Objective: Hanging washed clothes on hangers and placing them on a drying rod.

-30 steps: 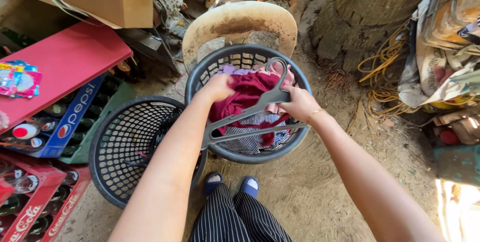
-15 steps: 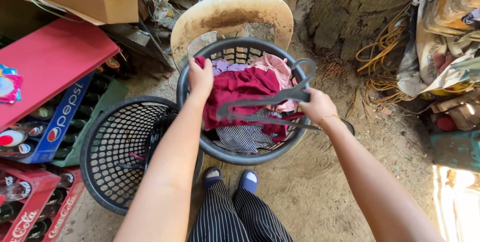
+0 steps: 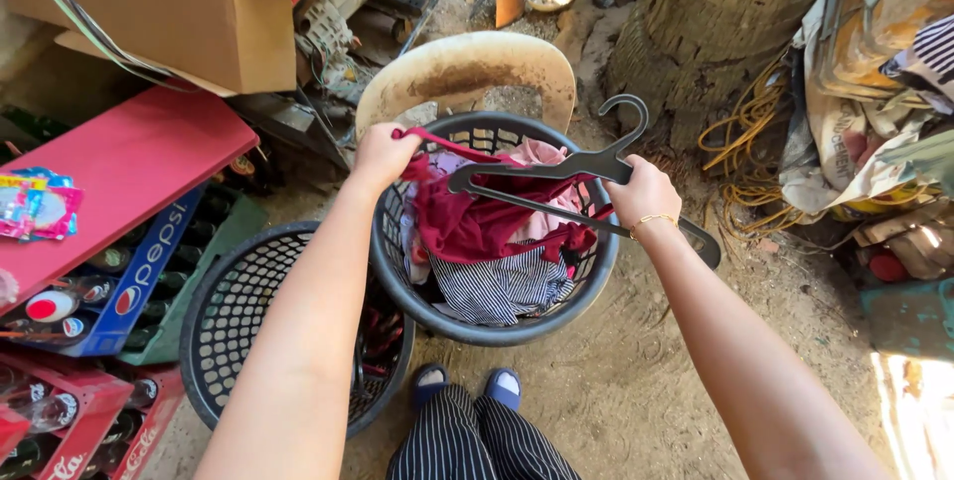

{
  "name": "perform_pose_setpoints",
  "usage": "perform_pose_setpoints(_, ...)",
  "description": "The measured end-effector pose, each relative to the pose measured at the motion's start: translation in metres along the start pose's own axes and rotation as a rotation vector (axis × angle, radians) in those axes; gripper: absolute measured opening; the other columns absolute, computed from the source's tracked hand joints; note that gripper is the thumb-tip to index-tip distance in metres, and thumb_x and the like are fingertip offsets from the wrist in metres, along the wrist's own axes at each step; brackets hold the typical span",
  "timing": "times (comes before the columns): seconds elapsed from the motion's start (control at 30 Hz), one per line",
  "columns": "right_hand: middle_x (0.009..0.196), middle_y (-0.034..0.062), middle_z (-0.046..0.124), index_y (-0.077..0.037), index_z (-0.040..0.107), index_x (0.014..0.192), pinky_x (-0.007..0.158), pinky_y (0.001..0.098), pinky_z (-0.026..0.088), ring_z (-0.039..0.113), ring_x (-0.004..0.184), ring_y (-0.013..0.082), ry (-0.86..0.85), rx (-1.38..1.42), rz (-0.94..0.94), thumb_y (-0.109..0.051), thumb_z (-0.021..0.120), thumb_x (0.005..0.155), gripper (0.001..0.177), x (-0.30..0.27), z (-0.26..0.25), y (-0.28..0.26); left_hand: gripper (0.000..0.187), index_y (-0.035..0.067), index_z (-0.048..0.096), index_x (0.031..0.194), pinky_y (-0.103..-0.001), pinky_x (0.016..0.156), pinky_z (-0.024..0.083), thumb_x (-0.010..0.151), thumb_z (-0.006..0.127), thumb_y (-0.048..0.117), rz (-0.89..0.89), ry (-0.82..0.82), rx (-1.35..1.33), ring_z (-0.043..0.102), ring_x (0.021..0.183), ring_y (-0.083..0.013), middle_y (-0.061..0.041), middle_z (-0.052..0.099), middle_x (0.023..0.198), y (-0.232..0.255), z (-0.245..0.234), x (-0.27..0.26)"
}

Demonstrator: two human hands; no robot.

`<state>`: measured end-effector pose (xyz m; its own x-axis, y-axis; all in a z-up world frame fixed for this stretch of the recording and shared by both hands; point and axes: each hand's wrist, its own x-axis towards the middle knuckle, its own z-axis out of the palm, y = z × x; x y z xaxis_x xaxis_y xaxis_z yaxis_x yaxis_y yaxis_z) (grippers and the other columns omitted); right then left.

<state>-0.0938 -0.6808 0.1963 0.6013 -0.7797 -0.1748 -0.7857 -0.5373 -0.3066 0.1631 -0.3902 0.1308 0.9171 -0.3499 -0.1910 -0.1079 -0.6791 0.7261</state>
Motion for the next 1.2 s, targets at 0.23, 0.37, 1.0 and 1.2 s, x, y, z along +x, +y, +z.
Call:
perform_pose_setpoints(0.23, 0.109, 0.0118, 0.076, -0.026, 0.072, 0.113, 0.095, 0.0476, 0.056, 0.069, 0.113, 0.0355, 0.055, 0.036, 0.003, -0.039, 0.072, 0.087, 0.029, -0.013, -0.026, -0.017, 0.024, 0.011, 0.077, 0.074, -0.027, 0.075, 0.054, 0.076, 0.075, 0.035, 0.032, -0.383, -0.566, 0.072, 0.076, -0.0182, -0.009, 0.076, 0.075, 0.098, -0.056, -0.055)
perform_pose_setpoints(0.37, 0.111, 0.0096, 0.076, -0.033, 0.071, 0.118, 0.095, 0.0468, 0.056, 0.069, 0.113, 0.0326, 0.109, 0.069, 0.054, -0.041, 0.071, 0.086, 0.033, 0.001, -0.033, -0.005, 0.021, 0.014, 0.076, 0.094, -0.028, 0.082, 0.054, 0.080, 0.078, 0.030, 0.059, -0.571, -0.799, 0.075, 0.084, -0.0180, -0.007, 0.078, 0.087, 0.123, -0.079, -0.070)
perform_pose_setpoints(1.0, 0.105, 0.0084, 0.072, -0.026, 0.063, 0.113, 0.094, 0.0478, 0.057, 0.069, 0.109, 0.0328, 0.281, 0.212, -0.354, -0.045, 0.075, 0.089, 0.034, -0.031, -0.083, -0.043, 0.051, 0.021, 0.077, 0.118, -0.028, 0.075, 0.060, 0.069, 0.088, 0.016, 0.306, -0.272, -0.235, 0.075, 0.083, -0.0160, -0.005, 0.077, 0.101, 0.171, -0.029, 0.013)
perform_pose_setpoints(1.2, 0.099, 0.0094, 0.072, -0.026, 0.065, 0.111, 0.091, 0.0482, 0.057, 0.069, 0.106, 0.0332, 0.339, 0.354, -0.348, -0.046, 0.078, 0.087, 0.034, -0.028, -0.078, -0.042, 0.049, 0.030, 0.073, 0.126, -0.044, 0.106, 0.049, 0.082, 0.075, 0.052, 0.578, -0.375, 0.297, 0.064, 0.124, -0.0300, -0.004, 0.072, 0.127, 0.213, -0.090, -0.076)
